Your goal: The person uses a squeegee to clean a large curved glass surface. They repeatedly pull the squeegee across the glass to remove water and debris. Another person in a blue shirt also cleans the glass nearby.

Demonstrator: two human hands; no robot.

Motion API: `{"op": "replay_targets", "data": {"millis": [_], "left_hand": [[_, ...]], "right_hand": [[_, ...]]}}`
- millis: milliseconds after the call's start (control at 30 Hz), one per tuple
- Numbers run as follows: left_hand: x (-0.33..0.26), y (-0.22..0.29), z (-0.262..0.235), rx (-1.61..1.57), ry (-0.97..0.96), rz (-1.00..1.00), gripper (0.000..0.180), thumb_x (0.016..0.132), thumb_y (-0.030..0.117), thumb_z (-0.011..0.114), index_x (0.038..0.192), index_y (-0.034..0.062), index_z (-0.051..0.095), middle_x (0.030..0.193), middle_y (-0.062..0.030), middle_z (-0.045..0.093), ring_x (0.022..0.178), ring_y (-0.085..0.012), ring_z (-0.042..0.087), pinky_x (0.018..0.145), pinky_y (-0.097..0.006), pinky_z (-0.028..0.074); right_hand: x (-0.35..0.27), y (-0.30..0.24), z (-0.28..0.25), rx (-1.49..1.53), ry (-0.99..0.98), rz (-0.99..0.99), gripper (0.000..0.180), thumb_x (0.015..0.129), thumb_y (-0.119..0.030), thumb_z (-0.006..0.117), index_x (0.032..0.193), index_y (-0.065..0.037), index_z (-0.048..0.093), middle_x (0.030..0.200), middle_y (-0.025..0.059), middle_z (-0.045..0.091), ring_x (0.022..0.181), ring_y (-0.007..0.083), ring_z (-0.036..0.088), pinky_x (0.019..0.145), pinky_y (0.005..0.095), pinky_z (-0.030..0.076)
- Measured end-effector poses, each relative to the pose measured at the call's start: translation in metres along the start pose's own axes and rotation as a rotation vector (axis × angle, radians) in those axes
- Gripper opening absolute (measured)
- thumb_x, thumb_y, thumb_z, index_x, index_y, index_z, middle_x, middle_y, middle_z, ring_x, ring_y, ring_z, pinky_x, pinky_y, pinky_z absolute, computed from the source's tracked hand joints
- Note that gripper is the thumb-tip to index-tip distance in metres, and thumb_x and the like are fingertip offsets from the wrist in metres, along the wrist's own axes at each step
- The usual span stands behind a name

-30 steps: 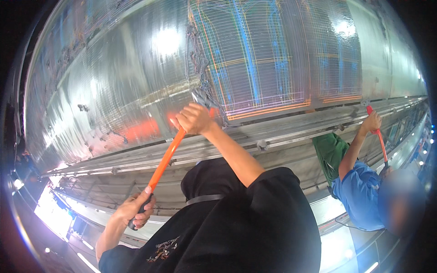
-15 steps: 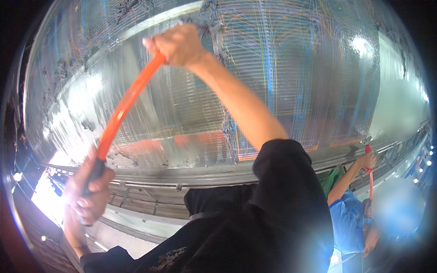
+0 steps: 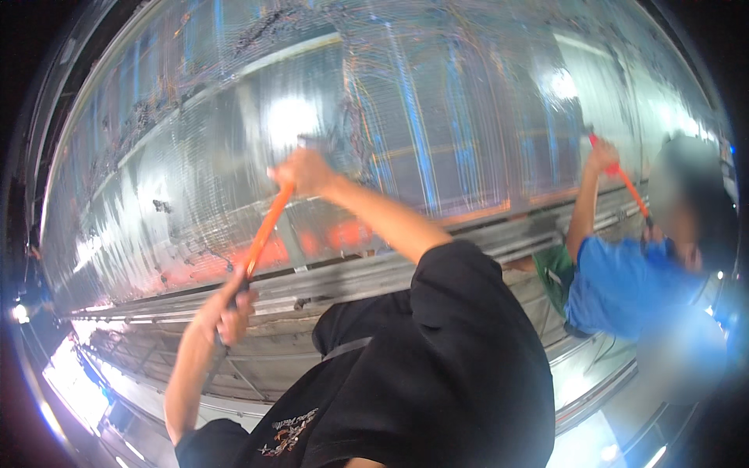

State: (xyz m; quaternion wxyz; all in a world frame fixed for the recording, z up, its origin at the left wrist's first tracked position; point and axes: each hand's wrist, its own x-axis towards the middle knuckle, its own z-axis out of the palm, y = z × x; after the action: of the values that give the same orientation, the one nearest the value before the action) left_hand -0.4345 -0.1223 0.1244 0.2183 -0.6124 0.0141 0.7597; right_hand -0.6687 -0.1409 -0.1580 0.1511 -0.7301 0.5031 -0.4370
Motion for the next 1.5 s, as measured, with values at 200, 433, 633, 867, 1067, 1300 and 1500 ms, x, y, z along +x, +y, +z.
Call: {"op": "replay_targets", "data": {"millis": [200,433,633,867,1067,1300,1500], "left_hand": [[0.024,-0.168,-0.021,0.182,-0.028,-0.095,0.062,0.098,0.072,0.046,0.073,0.0151,0.04,0.05,0.0058,0.031,0.034,-0.0073,0.028,0.032,-0.028,0.029],[0.032,-0.172,0.011,0.218,-0.028,-0.105,0.061,0.1,0.068,0.047,0.073,0.0129,0.041,0.049,0.0044,0.033,0.033,-0.0076,0.031,0.032,-0.027,0.035],[-0.001,-0.052,0.031,0.305,0.0,-0.131,0.059,0.102,0.061,0.049,0.072,0.0117,0.041,0.047,0.0036,0.034,0.031,-0.0078,0.033,0.029,-0.029,0.035],[-0.045,0.095,0.076,0.261,0.179,-0.162,0.062,0.1,0.064,0.051,0.067,0.0129,0.037,0.044,0.0037,0.03,0.029,-0.0082,0.029,0.026,-0.027,0.03],[-0.048,0.222,0.096,0.088,0.012,-0.018,0.065,0.102,0.068,0.04,0.066,0.0139,0.039,0.04,0.003,0.031,0.025,-0.0077,0.028,0.021,-0.027,0.029],[-0.008,0.265,0.073,-0.052,-0.218,0.273,0.054,0.106,0.059,0.04,0.075,0.016,0.044,0.043,0.0038,0.036,0.025,-0.0064,0.028,0.02,-0.025,0.021],[0.003,0.065,0.037,0.083,0.051,0.099,0.059,0.098,0.072,0.046,0.069,0.0202,0.044,0.043,0.0068,0.032,0.028,-0.0035,0.024,0.023,-0.025,0.017]], "right_hand": [[-0.169,-0.153,0.011,-0.045,0.162,0.166,0.031,0.087,-0.015,0.071,0.061,-0.009,0.056,0.056,0.0074,0.053,0.054,0.0263,0.053,0.057,0.0397,0.041],[-0.201,-0.15,-0.018,-0.045,0.129,0.137,0.029,0.087,-0.012,0.069,0.062,-0.007,0.055,0.056,0.0079,0.053,0.051,0.0255,0.054,0.052,0.0383,0.041],[-0.131,-0.079,-0.024,-0.085,0.259,0.12,0.034,0.087,-0.014,0.068,0.059,-0.008,0.051,0.053,0.0072,0.051,0.045,0.0244,0.051,0.046,0.0369,0.038],[-0.011,0.029,-0.036,-0.12,0.346,0.08,0.037,0.086,-0.021,0.072,0.057,-0.011,0.052,0.049,0.0041,0.051,0.042,0.0209,0.052,0.043,0.0344,0.041],[0.106,0.171,-0.058,-0.196,0.378,-0.063,0.042,0.093,-0.031,0.067,0.056,-0.015,0.057,0.049,0.0037,0.058,0.041,0.019,0.059,0.036,0.035,0.043],[0.19,0.231,-0.087,-0.145,0.192,-0.038,0.048,0.099,-0.034,0.058,0.056,-0.012,0.054,0.05,0.0103,0.053,0.045,0.0312,0.054,0.048,0.0449,0.044],[0.03,0.067,-0.026,-0.117,0.149,0.009,0.047,0.094,-0.033,0.063,0.053,-0.015,0.053,0.051,0.006,0.054,0.047,0.0292,0.055,0.05,0.0437,0.042]]}}
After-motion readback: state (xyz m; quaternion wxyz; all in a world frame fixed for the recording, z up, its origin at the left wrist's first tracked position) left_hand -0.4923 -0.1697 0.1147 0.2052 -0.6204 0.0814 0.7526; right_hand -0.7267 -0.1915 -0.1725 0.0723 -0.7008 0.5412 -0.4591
